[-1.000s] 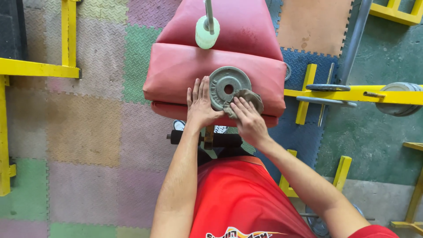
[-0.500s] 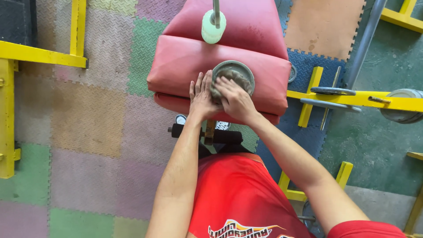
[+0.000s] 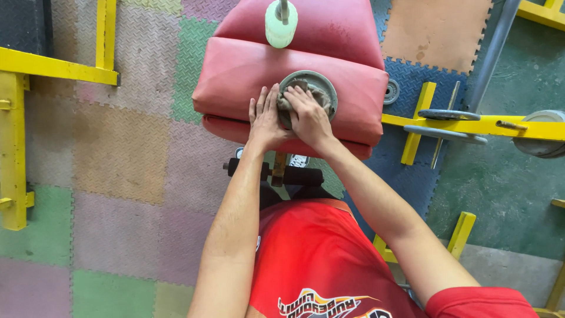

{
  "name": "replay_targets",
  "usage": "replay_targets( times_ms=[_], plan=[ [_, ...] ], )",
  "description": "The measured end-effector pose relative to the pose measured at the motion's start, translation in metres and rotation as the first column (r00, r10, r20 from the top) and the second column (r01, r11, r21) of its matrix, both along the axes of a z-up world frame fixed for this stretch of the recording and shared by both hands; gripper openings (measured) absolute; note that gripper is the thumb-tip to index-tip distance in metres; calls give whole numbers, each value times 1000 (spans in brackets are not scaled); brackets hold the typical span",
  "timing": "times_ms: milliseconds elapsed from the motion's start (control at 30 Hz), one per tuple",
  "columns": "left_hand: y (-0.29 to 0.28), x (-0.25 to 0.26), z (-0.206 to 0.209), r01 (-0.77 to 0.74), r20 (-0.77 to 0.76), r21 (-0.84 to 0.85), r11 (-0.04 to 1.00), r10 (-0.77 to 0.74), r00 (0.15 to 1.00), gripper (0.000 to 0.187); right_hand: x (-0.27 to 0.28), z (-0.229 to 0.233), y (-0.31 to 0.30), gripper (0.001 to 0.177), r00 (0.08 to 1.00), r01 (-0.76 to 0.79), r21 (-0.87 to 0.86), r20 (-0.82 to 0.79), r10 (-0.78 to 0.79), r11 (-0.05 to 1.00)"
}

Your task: Cleaning gym weight plates by spraying them with solution and wiping them with a rag on a bench.

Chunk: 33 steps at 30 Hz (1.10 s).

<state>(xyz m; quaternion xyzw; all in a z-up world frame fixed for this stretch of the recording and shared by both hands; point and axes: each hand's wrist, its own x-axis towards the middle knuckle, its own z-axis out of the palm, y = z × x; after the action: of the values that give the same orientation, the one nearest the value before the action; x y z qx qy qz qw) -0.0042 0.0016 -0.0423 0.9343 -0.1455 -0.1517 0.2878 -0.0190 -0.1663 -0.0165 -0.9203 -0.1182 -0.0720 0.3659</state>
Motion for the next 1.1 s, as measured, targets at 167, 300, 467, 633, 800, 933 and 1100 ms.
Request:
replay_targets(
  times_ms=[167,300,467,633,800,933,1100],
  plan=[
    [-4,3,15,3,-59,19,1000,-2,998,139,-32,25,-30,46,992,-121,-67,-46,118,990],
    [-5,3,30,7,-82,-2,1000,-8,997,147,-17,45,-77,54,897,-438,-161,-16,441,885],
    [-4,2,28,16,-84,2,1000,-16,996,149,-10,58,-70,47,890,-426,-313,24,455,849],
    [-5,3,25,1,-93,3,1000,-1,996,150,-16,38,-25,37,970,-222,-345,16,242,912],
    [-3,0,-8,28,-11,34,999,-28,1000,144,15,25,26,20,977,-18,-547,-188,-102,837],
    [-4,3,15,23,-75,4,1000,-23,997,146,24,26,29,23,915,193,-413,-252,-316,890],
    [-4,2,20,13,-96,-9,1000,-14,995,147,-4,22,-7,23,997,41,-375,-45,-62,926]
  ],
)
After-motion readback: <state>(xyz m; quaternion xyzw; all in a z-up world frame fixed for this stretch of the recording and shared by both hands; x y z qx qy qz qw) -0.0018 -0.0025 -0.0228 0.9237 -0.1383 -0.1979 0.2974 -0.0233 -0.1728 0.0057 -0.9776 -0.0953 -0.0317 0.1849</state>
